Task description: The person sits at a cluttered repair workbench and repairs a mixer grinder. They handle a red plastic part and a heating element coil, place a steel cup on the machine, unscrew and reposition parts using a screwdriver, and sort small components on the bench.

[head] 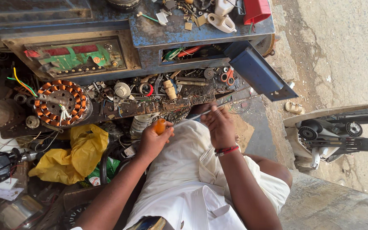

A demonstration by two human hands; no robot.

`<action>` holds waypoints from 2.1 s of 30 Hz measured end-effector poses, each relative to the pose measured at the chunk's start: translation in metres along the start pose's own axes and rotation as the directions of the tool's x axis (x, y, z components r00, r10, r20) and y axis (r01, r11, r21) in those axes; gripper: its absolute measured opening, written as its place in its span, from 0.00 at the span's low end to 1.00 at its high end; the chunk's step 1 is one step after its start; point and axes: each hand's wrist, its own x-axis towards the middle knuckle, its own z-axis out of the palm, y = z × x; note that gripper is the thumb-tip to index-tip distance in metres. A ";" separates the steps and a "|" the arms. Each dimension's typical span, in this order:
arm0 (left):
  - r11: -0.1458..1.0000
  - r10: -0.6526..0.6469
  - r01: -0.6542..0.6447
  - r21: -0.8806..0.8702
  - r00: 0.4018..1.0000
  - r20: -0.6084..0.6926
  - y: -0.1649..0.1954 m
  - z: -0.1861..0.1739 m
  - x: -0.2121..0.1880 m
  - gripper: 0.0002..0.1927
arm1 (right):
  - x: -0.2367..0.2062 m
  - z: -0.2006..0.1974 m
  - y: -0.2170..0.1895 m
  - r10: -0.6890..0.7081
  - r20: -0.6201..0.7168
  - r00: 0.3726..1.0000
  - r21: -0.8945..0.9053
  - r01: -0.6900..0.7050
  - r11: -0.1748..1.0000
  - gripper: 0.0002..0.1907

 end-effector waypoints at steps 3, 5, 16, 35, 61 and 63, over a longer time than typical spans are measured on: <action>1.000 -0.031 0.030 -0.009 0.998 -0.053 -0.010 -0.012 0.001 0.10 | 0.022 -0.011 -0.005 -0.063 -0.090 0.994 0.037 0.067 0.997 0.08; 0.998 -0.047 0.045 -0.031 0.997 -0.066 -0.016 -0.022 0.000 0.10 | 0.036 -0.015 -0.008 -0.067 -0.182 0.981 0.048 0.077 0.996 0.06; 0.995 -0.058 0.053 -0.089 0.997 -0.050 -0.036 -0.036 -0.009 0.10 | 0.071 0.005 0.003 0.025 -0.357 0.934 0.052 -0.007 0.999 0.07; 0.948 -0.141 0.140 -0.286 0.990 0.014 -0.015 -0.011 0.055 0.29 | 0.099 0.073 0.021 0.262 -0.241 0.935 -0.008 -0.272 0.962 0.12; 0.926 -0.172 0.144 -0.350 0.984 -0.050 -0.023 -0.035 0.039 0.21 | 0.088 0.058 0.034 0.142 -0.198 0.970 -0.783 -0.244 0.572 0.12; 0.908 -0.206 0.177 -0.381 0.978 -0.038 -0.025 -0.037 0.036 0.20 | 0.084 0.058 0.037 0.082 -0.111 0.990 -0.811 -0.138 0.569 0.11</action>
